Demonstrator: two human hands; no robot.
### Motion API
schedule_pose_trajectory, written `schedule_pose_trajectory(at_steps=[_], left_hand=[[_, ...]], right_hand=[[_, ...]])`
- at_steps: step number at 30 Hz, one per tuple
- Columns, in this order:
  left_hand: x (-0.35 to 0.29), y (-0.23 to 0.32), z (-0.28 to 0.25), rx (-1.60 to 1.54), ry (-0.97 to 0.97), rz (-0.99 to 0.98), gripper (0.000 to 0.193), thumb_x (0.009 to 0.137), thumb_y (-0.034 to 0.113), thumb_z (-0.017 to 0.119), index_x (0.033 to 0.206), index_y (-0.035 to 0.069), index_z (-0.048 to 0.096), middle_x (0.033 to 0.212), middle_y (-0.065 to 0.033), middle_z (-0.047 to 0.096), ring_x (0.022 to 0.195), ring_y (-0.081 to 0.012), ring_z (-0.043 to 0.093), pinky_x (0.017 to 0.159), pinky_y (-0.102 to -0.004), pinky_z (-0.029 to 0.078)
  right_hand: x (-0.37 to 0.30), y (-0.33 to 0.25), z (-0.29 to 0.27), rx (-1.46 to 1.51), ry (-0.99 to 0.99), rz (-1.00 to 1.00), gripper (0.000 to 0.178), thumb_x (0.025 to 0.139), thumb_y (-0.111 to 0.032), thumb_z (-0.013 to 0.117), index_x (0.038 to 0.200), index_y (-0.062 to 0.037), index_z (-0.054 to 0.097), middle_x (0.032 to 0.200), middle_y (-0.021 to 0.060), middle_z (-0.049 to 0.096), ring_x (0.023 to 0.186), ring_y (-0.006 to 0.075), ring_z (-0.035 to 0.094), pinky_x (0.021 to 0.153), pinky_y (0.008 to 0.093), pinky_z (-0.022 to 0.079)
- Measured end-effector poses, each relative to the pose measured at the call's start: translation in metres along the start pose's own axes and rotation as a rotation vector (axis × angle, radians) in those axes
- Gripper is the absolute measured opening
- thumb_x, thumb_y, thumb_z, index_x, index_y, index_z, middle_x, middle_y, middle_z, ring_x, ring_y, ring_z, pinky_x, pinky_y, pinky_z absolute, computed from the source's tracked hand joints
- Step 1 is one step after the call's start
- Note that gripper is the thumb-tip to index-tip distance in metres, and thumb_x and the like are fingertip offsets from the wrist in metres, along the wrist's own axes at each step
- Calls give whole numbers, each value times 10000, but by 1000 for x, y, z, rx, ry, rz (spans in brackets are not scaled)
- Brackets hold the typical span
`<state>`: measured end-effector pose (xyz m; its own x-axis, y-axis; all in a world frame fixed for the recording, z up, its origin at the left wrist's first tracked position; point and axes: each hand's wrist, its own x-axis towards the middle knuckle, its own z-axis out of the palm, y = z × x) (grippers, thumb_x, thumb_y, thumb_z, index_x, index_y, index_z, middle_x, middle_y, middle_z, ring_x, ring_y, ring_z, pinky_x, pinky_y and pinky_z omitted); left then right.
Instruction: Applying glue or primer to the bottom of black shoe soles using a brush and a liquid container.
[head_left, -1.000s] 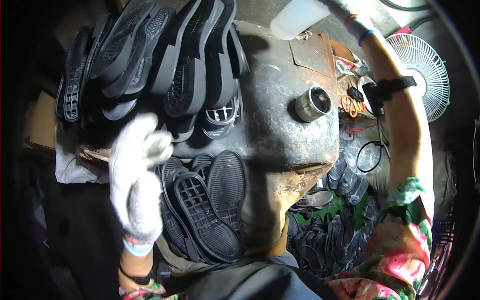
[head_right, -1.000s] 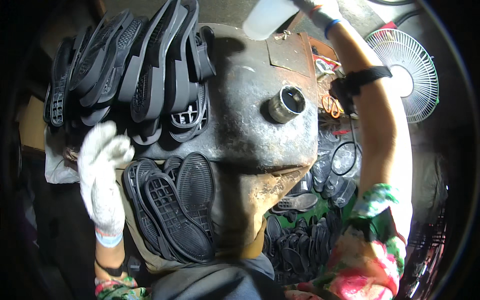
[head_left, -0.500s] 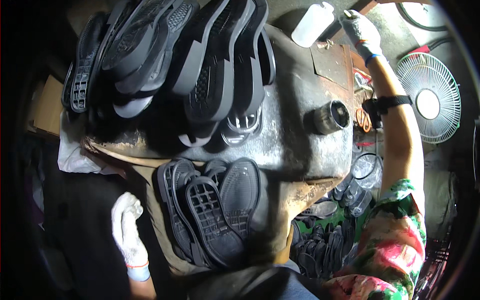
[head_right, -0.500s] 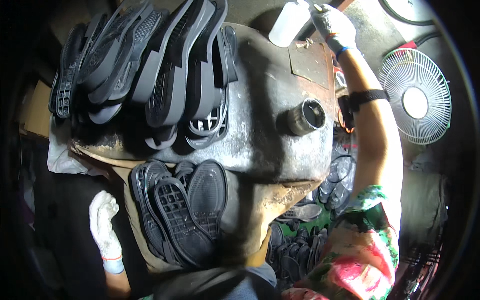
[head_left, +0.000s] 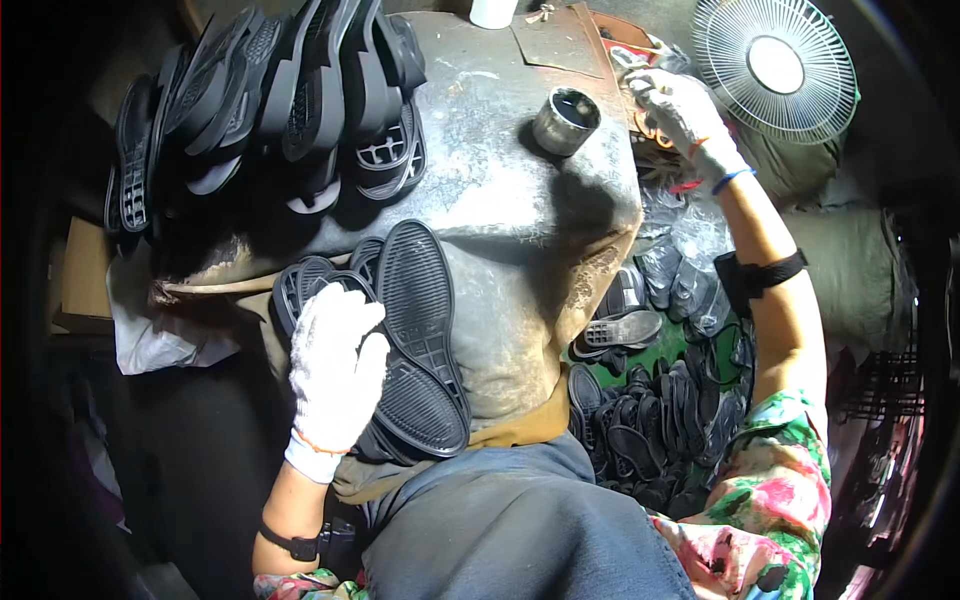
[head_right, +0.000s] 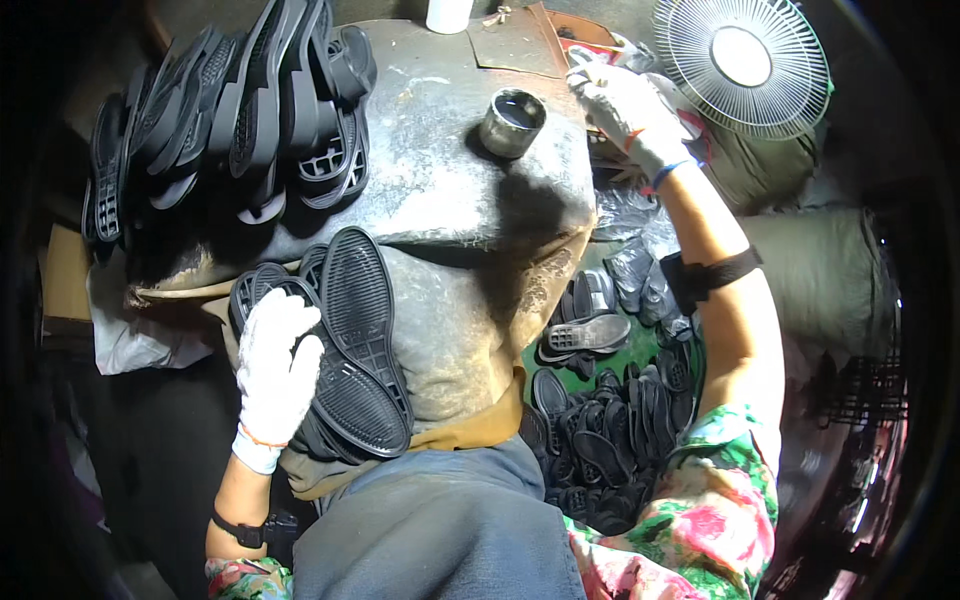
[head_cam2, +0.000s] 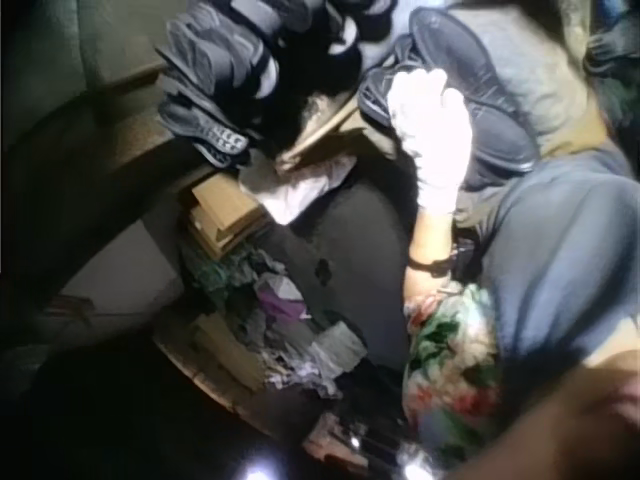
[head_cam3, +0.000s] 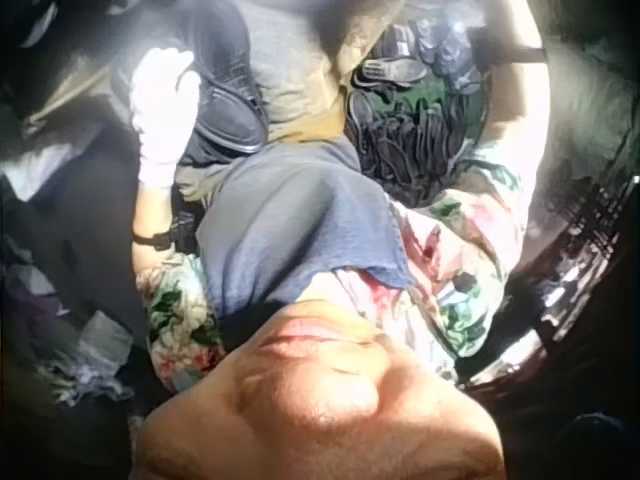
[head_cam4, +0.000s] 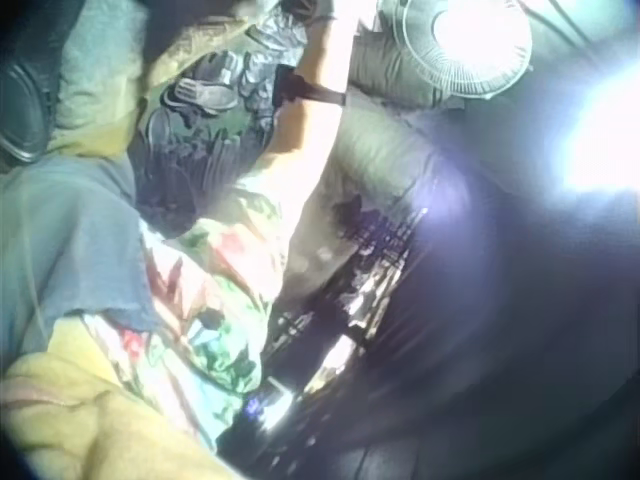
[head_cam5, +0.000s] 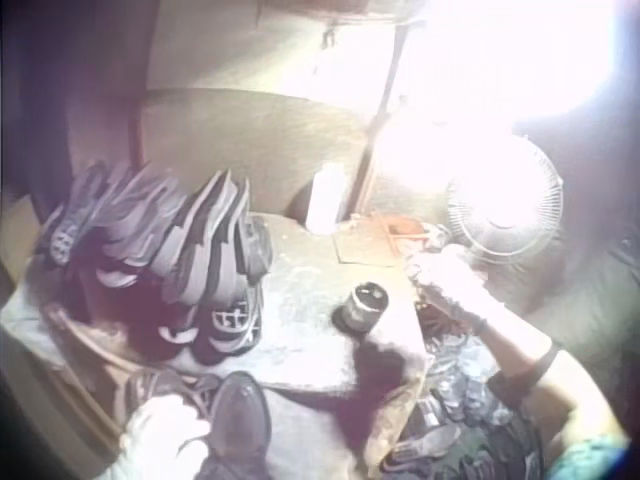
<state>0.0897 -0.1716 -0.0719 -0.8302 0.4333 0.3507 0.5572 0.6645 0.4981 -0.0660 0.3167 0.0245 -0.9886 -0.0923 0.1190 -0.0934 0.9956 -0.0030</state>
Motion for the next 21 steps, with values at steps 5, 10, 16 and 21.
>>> schedule_pose_trajectory(at_steps=[5,10,16,21], left_hand=[[18,13,18,284,-104,200,343,849,79,628,1175,114,728,1318,-124,655,1337,-349,540,1188,-557,328],[20,3,28,358,-334,304,375,795,62,614,1147,117,734,1315,-135,659,1366,-367,524,1203,-635,258],[38,-1,13,390,-442,394,228,761,98,685,984,118,727,1163,-107,680,1339,-365,544,1208,-637,257],[56,-4,13,325,-469,470,162,751,111,718,909,146,726,1097,-65,683,1321,-344,562,1208,-658,243]], right_hand=[[-32,35,50,-79,56,-49,250,1005,-250,552,1078,-54,689,893,106,699,804,236,709,710,407,584],[-11,-15,77,1021,-50,606,368,1016,-437,598,1033,-95,734,798,27,671,642,134,621,511,306,469],[2,-15,79,619,-69,483,275,996,-265,583,1027,-34,730,836,134,716,691,239,714,596,383,562],[-4,32,88,-14,-53,145,210,954,-211,605,991,-76,761,922,161,743,819,317,737,748,426,589]])
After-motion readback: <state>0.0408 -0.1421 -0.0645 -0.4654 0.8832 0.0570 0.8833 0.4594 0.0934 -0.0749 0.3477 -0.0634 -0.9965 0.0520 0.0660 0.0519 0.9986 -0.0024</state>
